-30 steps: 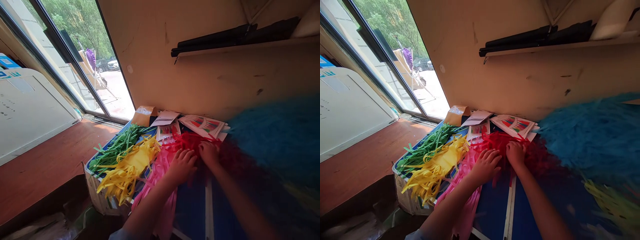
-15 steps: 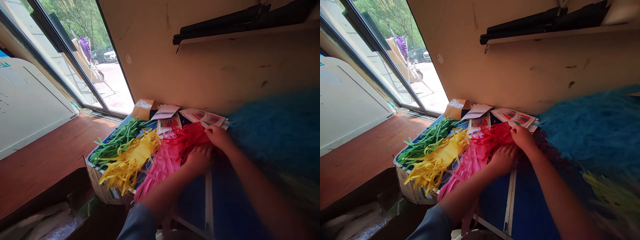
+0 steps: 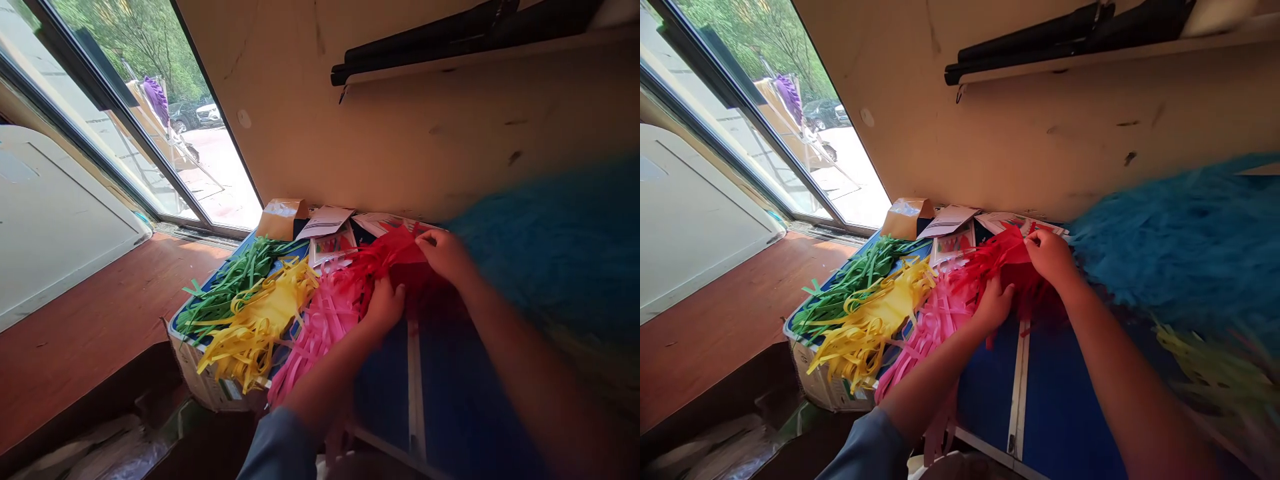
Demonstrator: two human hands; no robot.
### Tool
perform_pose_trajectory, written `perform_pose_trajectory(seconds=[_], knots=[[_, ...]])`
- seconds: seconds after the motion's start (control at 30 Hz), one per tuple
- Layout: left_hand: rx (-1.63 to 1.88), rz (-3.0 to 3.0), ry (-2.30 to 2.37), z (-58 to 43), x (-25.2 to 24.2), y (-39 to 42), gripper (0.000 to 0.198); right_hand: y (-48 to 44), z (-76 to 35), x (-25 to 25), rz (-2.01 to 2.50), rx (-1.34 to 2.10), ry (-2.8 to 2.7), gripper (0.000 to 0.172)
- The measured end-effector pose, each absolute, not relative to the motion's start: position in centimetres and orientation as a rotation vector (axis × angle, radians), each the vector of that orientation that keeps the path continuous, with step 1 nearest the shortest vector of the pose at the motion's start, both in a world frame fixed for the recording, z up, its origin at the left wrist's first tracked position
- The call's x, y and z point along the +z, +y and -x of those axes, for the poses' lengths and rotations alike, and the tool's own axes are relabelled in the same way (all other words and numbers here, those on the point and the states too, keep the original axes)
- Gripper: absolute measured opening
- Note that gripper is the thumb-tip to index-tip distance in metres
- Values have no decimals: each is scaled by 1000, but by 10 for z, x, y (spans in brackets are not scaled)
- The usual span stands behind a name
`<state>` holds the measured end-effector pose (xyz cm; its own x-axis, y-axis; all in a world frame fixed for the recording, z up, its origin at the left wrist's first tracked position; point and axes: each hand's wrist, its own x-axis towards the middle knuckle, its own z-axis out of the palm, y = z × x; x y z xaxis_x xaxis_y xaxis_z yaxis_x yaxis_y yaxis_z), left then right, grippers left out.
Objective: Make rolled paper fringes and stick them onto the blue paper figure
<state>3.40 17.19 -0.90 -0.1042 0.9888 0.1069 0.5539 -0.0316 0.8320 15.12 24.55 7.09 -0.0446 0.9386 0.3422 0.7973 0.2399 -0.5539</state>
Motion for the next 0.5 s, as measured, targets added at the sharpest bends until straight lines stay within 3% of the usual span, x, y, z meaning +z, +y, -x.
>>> perform_pose_trajectory(seconds=[0.5], knots=[[1159,-1337,1703,-29,-15,180,23,239,-157,137,1670,329,-1872,11]])
